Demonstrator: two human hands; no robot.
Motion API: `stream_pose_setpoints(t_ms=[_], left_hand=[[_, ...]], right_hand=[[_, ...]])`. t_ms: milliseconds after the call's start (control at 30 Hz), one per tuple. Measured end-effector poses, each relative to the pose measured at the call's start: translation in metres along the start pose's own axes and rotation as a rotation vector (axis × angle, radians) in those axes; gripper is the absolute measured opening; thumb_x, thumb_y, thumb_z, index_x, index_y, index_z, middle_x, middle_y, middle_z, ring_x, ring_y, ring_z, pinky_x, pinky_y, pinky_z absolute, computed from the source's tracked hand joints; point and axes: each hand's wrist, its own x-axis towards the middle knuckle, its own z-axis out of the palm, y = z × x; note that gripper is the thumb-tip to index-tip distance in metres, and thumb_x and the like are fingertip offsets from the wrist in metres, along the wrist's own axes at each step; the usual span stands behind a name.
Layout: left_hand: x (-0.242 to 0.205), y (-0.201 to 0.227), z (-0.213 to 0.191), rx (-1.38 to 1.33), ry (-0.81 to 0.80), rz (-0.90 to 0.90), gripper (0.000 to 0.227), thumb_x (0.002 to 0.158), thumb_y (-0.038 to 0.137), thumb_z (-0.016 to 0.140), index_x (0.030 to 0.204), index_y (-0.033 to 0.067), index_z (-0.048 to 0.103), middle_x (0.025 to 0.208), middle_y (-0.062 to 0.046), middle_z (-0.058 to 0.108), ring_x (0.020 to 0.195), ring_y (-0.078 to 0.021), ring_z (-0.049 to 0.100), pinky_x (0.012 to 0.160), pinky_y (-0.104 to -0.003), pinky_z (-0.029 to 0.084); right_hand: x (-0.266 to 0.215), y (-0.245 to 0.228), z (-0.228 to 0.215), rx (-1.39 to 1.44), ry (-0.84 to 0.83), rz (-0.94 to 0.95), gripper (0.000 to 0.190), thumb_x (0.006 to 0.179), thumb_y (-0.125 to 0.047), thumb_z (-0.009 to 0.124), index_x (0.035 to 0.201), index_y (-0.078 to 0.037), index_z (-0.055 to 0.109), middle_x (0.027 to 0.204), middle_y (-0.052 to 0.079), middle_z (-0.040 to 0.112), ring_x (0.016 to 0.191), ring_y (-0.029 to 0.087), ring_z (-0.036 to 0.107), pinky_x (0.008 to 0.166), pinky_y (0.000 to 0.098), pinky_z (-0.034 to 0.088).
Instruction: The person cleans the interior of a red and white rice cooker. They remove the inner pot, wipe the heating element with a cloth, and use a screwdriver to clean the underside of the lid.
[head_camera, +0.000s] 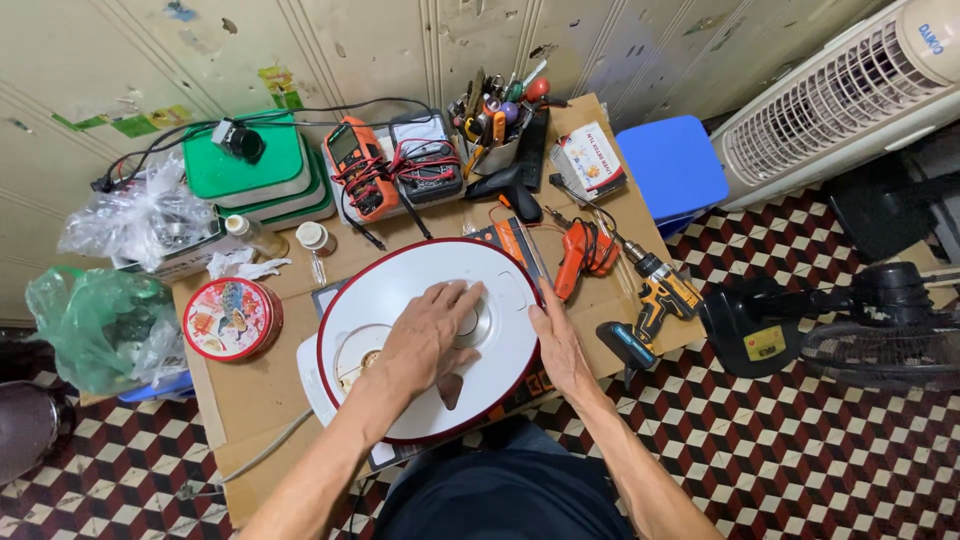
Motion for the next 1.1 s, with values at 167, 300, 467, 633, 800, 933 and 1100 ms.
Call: stream_pose_setpoints(t_ms=[167,300,467,633,800,933,1100], left_hand=[[-0.017,0.013,0.02,-0.044,0.232,-0.078,0.084,0.073,0.024,0.085,0.143,-0.0019,0.046,0.143,-0.023,0.05,0.131,-0.0393,0.047,0.106,-0.045,0.04],[-0.014,0.01,0.022,-0.068,0.294,-0.098,0.084,0.073,0.022,0.085,0.144,-0.0025,0.047,0.14,-0.022,0.053,0.128,-0.0387,0.05,0.106,-0.045,0.043],[-0.012,0.009,0.019,-0.04,0.27,-0.075,0.083,0.07,0.022,0.083,0.142,-0.0033,0.05,0.135,-0.023,0.056,0.123,-0.0389,0.052,0.105,-0.046,0.044],[-0.008,0.011,0.024,0.039,0.338,-0.085,0.08,0.068,0.028,0.084,0.134,-0.0063,0.054,0.127,-0.022,0.06,0.114,-0.0375,0.056,0.097,-0.045,0.046],[0.001,0.035,0.014,0.211,0.229,-0.448,0.064,0.077,0.049,0.084,0.113,0.0011,0.062,0.096,-0.015,0.06,0.093,-0.0316,0.056,0.082,-0.044,0.043],[-0.003,0.032,0.018,0.249,0.223,-0.472,0.066,0.074,0.052,0.085,0.107,0.0006,0.062,0.093,-0.015,0.061,0.093,-0.0309,0.057,0.08,-0.044,0.043],[-0.007,0.017,0.03,0.232,0.21,-0.438,0.07,0.064,0.051,0.089,0.105,0.0006,0.061,0.092,-0.013,0.061,0.092,-0.0295,0.059,0.076,-0.042,0.045]], right_hand=[[0.005,-0.004,0.002,0.022,0.023,0.02,0.067,0.102,-0.042,0.045,0.158,-0.007,0.031,0.163,0.017,0.037,0.149,0.029,0.038,0.118,0.0384,0.033],[0.003,-0.017,0.006,-0.093,-0.019,-0.017,0.081,0.094,-0.04,0.061,0.159,-0.004,0.028,0.161,0.022,0.037,0.148,0.031,0.039,0.119,0.0398,0.035],[-0.007,-0.022,0.008,-0.103,-0.057,-0.075,0.107,0.081,-0.037,0.079,0.16,-0.002,0.015,0.164,0.023,0.026,0.151,0.033,0.029,0.12,0.0416,0.029],[-0.006,-0.02,0.007,-0.099,-0.064,-0.015,0.11,0.077,-0.038,0.08,0.16,-0.004,0.016,0.165,0.021,0.025,0.152,0.032,0.03,0.121,0.0419,0.029],[-0.01,-0.015,0.004,-0.245,-0.048,-0.258,0.093,0.087,-0.036,0.075,0.16,-0.006,0.025,0.169,0.023,0.018,0.155,0.038,0.023,0.121,0.045,0.028],[-0.007,-0.022,0.001,-0.258,-0.093,-0.26,0.086,0.088,-0.034,0.073,0.158,-0.008,0.03,0.169,0.021,0.018,0.153,0.036,0.026,0.121,0.0443,0.03],[-0.001,-0.014,-0.003,-0.237,-0.117,-0.258,0.071,0.099,-0.035,0.056,0.159,-0.008,0.03,0.17,0.018,0.02,0.155,0.034,0.024,0.123,0.0441,0.025]])
